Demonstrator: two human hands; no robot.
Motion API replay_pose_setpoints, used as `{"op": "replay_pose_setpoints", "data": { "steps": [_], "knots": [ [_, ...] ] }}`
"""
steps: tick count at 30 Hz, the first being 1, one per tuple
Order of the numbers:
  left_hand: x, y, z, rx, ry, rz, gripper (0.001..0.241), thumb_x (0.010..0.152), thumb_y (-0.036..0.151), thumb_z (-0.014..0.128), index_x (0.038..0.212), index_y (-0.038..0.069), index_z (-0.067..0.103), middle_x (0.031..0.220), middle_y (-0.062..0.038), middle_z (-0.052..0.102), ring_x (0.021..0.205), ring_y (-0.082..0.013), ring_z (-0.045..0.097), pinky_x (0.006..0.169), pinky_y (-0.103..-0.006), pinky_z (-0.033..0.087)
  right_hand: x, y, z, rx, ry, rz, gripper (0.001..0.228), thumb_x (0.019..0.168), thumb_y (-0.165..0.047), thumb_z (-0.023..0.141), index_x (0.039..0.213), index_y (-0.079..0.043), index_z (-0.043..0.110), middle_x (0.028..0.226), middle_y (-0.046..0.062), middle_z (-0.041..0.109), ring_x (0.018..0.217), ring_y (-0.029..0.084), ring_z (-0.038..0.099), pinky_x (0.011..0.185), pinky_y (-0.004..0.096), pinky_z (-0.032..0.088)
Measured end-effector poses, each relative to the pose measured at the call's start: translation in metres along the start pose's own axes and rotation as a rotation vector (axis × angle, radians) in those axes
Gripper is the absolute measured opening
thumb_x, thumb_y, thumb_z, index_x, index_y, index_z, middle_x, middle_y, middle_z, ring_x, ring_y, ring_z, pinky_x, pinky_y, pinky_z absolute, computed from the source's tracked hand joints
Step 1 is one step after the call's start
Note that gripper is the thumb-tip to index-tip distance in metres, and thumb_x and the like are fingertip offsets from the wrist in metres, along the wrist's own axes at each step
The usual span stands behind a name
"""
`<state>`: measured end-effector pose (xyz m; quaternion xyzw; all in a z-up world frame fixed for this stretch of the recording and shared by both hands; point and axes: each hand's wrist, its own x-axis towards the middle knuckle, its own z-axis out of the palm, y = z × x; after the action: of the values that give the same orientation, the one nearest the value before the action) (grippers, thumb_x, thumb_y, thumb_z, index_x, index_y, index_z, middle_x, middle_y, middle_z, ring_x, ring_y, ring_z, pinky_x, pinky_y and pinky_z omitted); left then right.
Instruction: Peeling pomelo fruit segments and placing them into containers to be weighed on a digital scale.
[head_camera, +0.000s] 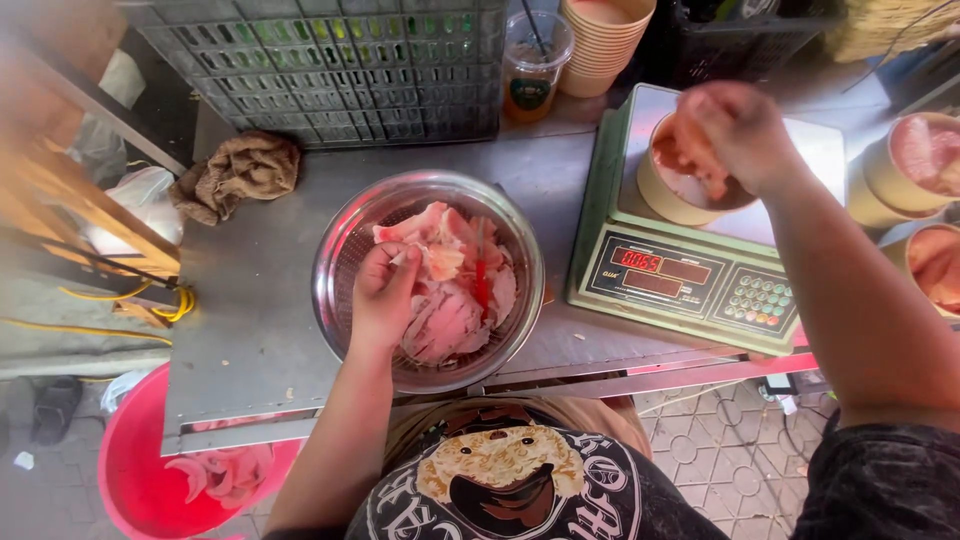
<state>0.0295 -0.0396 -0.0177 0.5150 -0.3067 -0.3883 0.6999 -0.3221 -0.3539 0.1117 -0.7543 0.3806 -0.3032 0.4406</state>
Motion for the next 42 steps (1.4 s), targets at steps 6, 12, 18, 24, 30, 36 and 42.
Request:
{"op": "replay_pose_setpoints", "data": {
  "steps": [6,12,18,24,30,36,42],
  "knots": [
    [0.0,0.003,0.007,0.071,-0.014,-0.038,0.015,0.103,0.022,0.065,0.103,0.007,0.064,0.087,0.0,0.069,0.075,-0.0072,0.064,0.065,-0.0237,0.053,0.009,0.045,-0.002,-0.558,-0.008,0.117,0.045,0.102,-0.043,0.059,0.121,-0.004,0.071,0.099,0.018,0.073,0.089,0.028,0.07,0.081,0.04,0.053],
    [0.002,0.004,0.008,0.064,-0.012,-0.025,0.015,0.103,0.022,0.065,0.103,0.006,0.064,0.087,0.0,0.069,0.076,-0.0076,0.064,0.064,-0.0246,0.055,0.006,0.03,0.012,-0.78,-0.097,0.276,0.048,0.104,-0.051,0.059,0.118,-0.007,0.073,0.104,0.021,0.074,0.097,0.035,0.071,0.09,0.043,0.053],
    [0.0,0.005,0.006,0.078,-0.009,-0.008,0.015,0.103,0.022,0.064,0.103,0.007,0.064,0.089,0.0,0.069,0.078,-0.007,0.065,0.065,-0.0251,0.056,0.008,0.056,0.007,-0.792,-0.155,0.084,0.039,0.105,-0.042,0.054,0.125,-0.014,0.072,0.115,0.018,0.073,0.106,0.037,0.068,0.094,0.044,0.051],
    [0.003,-0.004,0.004,0.031,-0.019,-0.057,0.017,0.102,0.023,0.064,0.109,0.008,0.066,0.088,0.0,0.069,0.075,-0.009,0.066,0.065,-0.0251,0.057,-0.031,-0.039,0.01,-0.393,-0.265,-0.168,0.025,0.104,-0.018,0.054,0.124,-0.011,0.067,0.111,0.016,0.073,0.105,0.034,0.068,0.092,0.041,0.053],
    [0.006,0.0,0.026,-0.174,-0.193,0.012,0.016,0.107,0.018,0.063,0.11,0.003,0.066,0.096,-0.002,0.07,0.084,-0.0083,0.067,0.073,-0.0237,0.057,-0.083,-0.097,0.146,-0.071,-0.424,-0.453,0.057,0.091,-0.014,0.074,0.144,-0.012,0.052,0.13,0.013,0.066,0.114,0.022,0.069,0.085,0.031,0.063],
    [-0.016,0.037,0.049,-0.071,-0.192,0.199,0.008,0.106,0.008,0.064,0.109,0.0,0.063,0.099,-0.003,0.071,0.089,-0.007,0.069,0.082,-0.0228,0.06,-0.103,-0.091,0.239,0.412,-0.372,-0.203,0.046,0.099,-0.005,0.065,0.143,-0.004,0.051,0.115,0.007,0.072,0.103,0.011,0.072,0.091,0.028,0.061],
    [-0.028,0.069,0.045,0.613,-0.042,0.452,0.009,0.1,0.01,0.072,0.102,0.003,0.068,0.087,-0.004,0.073,0.077,-0.0074,0.071,0.069,-0.0231,0.057,-0.107,-0.069,0.229,0.311,-0.307,-0.004,0.021,0.1,-0.007,0.067,0.12,0.001,0.067,0.083,0.002,0.071,0.066,0.008,0.061,0.057,0.024,0.047]
  ]
}}
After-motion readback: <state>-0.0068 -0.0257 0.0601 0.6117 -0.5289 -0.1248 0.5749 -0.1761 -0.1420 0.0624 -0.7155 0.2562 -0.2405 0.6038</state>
